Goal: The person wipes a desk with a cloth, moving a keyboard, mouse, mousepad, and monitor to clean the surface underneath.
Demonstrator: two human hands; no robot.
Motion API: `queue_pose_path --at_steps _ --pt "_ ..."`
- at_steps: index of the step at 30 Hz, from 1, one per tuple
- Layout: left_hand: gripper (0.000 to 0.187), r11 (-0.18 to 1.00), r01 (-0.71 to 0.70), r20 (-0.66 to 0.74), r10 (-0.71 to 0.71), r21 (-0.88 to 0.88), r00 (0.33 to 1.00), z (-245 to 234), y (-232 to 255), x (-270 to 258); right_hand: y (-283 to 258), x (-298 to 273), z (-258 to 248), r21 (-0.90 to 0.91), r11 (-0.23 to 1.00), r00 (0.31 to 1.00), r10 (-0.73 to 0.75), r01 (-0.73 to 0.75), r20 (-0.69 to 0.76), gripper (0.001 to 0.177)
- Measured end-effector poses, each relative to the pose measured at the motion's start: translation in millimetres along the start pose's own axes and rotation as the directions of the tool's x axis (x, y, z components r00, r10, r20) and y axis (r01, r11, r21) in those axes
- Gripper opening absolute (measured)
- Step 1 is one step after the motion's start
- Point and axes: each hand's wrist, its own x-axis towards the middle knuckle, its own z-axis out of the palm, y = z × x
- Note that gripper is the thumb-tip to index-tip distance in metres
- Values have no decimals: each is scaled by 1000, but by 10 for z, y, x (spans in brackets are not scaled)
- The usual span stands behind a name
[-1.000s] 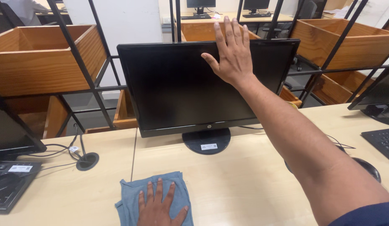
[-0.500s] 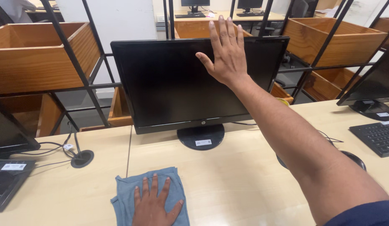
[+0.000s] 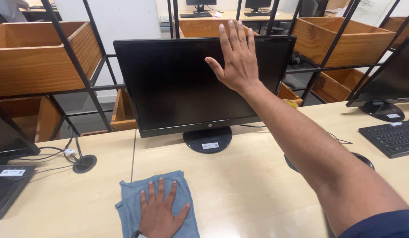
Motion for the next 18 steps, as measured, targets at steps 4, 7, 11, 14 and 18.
queue_pose_path --at_steps 4,7,11,14,18 --pt "90 998 -31 -140 23 -54 990 108 3 5 -47 -69 -55 18 1000 1000 -2 3 -3 85" --pt "90 995 -66 -139 55 -75 989 110 35 21 -80 -114 -95 16 1000 1000 -8 8 -3 85" --pt "87 993 -80 -127 69 -87 990 60 162 45 -133 -208 -152 24 999 1000 -28 28 -8 84" --pt "87 992 -93 -133 80 -90 988 41 255 70 -150 -261 -188 28 999 1000 -28 28 2 83" --pt "87 991 -100 -143 86 -93 986 47 329 129 -220 -313 -216 33 999 1000 -24 24 0 81"
